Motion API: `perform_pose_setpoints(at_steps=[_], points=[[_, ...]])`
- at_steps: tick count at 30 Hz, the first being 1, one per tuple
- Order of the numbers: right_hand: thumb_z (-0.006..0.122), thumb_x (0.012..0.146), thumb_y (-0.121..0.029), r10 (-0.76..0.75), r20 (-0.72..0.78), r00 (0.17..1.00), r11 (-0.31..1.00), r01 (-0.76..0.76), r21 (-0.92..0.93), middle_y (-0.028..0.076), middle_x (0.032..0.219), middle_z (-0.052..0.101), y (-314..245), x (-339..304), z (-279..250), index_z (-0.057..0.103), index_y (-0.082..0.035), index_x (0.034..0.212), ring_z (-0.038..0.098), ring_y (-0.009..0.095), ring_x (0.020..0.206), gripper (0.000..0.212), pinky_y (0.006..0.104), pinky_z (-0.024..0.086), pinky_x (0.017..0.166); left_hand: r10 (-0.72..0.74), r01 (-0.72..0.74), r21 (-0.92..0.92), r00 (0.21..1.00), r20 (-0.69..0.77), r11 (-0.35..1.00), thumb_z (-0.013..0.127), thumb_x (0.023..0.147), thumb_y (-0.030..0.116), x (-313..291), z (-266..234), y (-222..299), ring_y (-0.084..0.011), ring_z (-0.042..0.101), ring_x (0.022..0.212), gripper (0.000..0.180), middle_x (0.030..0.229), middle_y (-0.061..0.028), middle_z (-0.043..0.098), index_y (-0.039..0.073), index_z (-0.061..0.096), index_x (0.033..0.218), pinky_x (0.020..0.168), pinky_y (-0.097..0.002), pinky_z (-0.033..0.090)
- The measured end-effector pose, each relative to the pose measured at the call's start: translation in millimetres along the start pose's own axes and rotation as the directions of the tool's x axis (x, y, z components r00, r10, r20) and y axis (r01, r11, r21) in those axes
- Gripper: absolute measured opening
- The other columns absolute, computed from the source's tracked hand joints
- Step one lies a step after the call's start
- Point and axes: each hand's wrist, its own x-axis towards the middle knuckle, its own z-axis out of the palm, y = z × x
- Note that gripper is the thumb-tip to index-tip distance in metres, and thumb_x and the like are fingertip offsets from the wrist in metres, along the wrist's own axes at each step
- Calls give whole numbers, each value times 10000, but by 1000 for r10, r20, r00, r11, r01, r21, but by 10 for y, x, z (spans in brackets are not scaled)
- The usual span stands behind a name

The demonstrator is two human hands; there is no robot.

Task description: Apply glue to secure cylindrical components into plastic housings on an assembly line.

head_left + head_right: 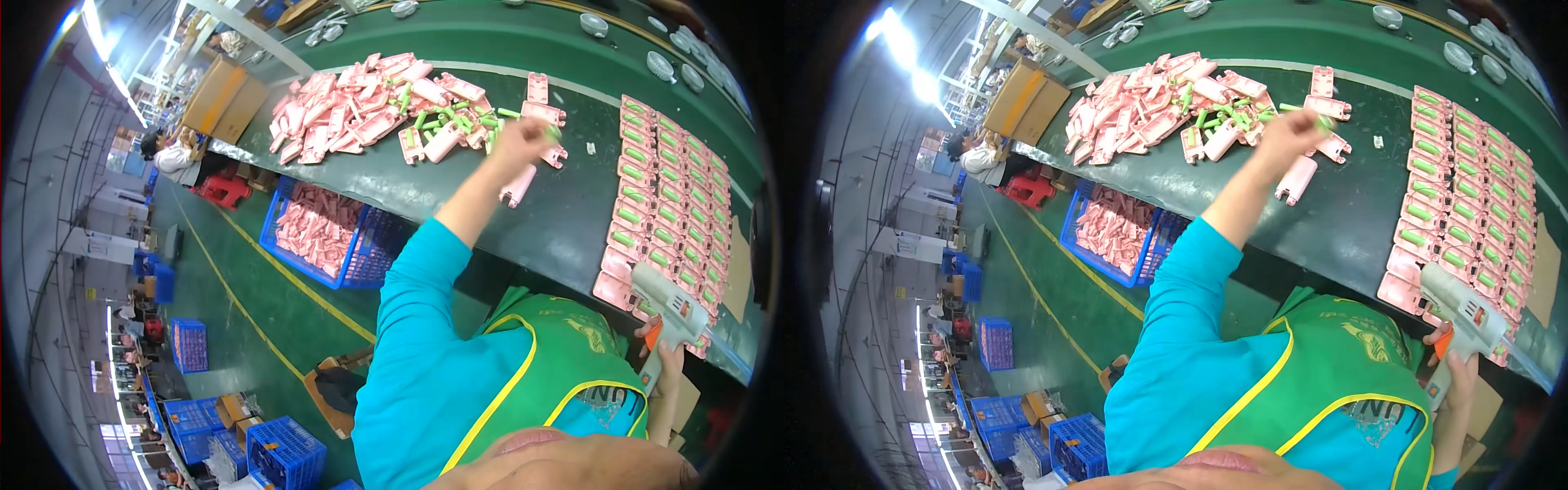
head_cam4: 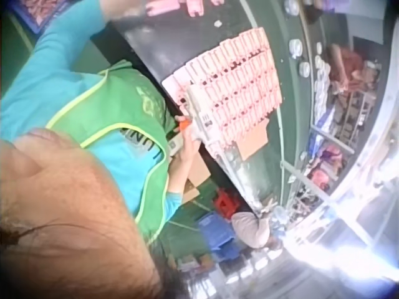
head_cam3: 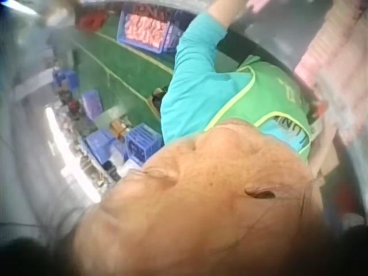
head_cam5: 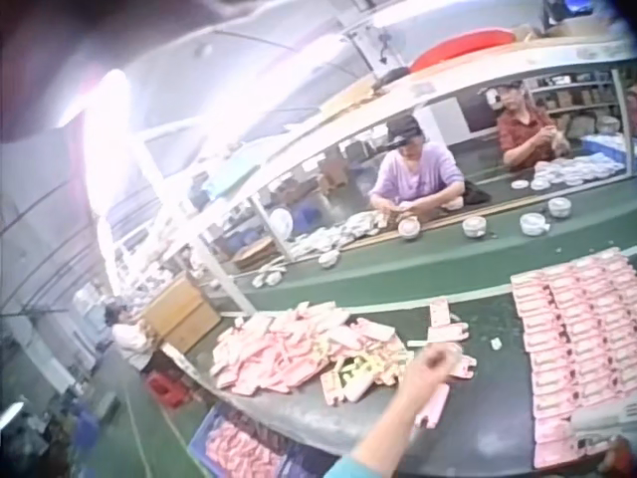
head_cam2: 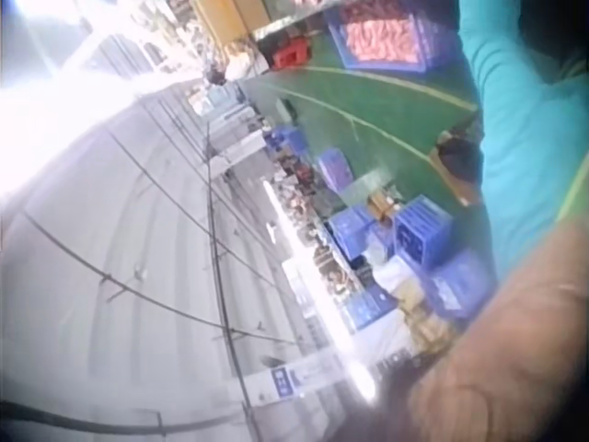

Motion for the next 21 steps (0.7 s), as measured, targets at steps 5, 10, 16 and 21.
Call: perform_pose_setpoints(at_steps=[5,10,16,21], points=[[633,848,-320,9,-43,999,999,-8,39,114,1128,570,77,-88,-26,421,36,1337,616,211,993,641,240,482,650,259,-363,510,929,265,780,755,710,175,-863,637,-140,-285,599,873,186,933,-64,583,116,676,867,740,-406,470],[623,857,-352,-25,-35,999,1000,26,16,124,1112,574,122,-146,30,454,39,1289,611,202,995,607,251,473,687,368,-440,748,887,277,497,773,684,127,-1127,909,-465,-270,571,876,225,939,-68,550,117,633,860,734,-412,435],[602,879,-297,-68,-39,997,996,70,55,127,1098,580,132,-207,49,452,55,1285,610,206,994,558,249,471,687,298,-439,679,898,322,588,785,673,137,-1151,825,-422,-293,544,957,242,988,-82,550,97,644,867,800,-425,432],[609,865,-297,-44,-59,997,997,47,64,128,1085,589,143,-220,76,454,55,1284,614,210,987,569,252,471,703,313,-388,687,919,240,614,787,674,125,-1108,877,-410,-316,543,991,235,1028,-95,563,93,645,858,855,-421,441]])
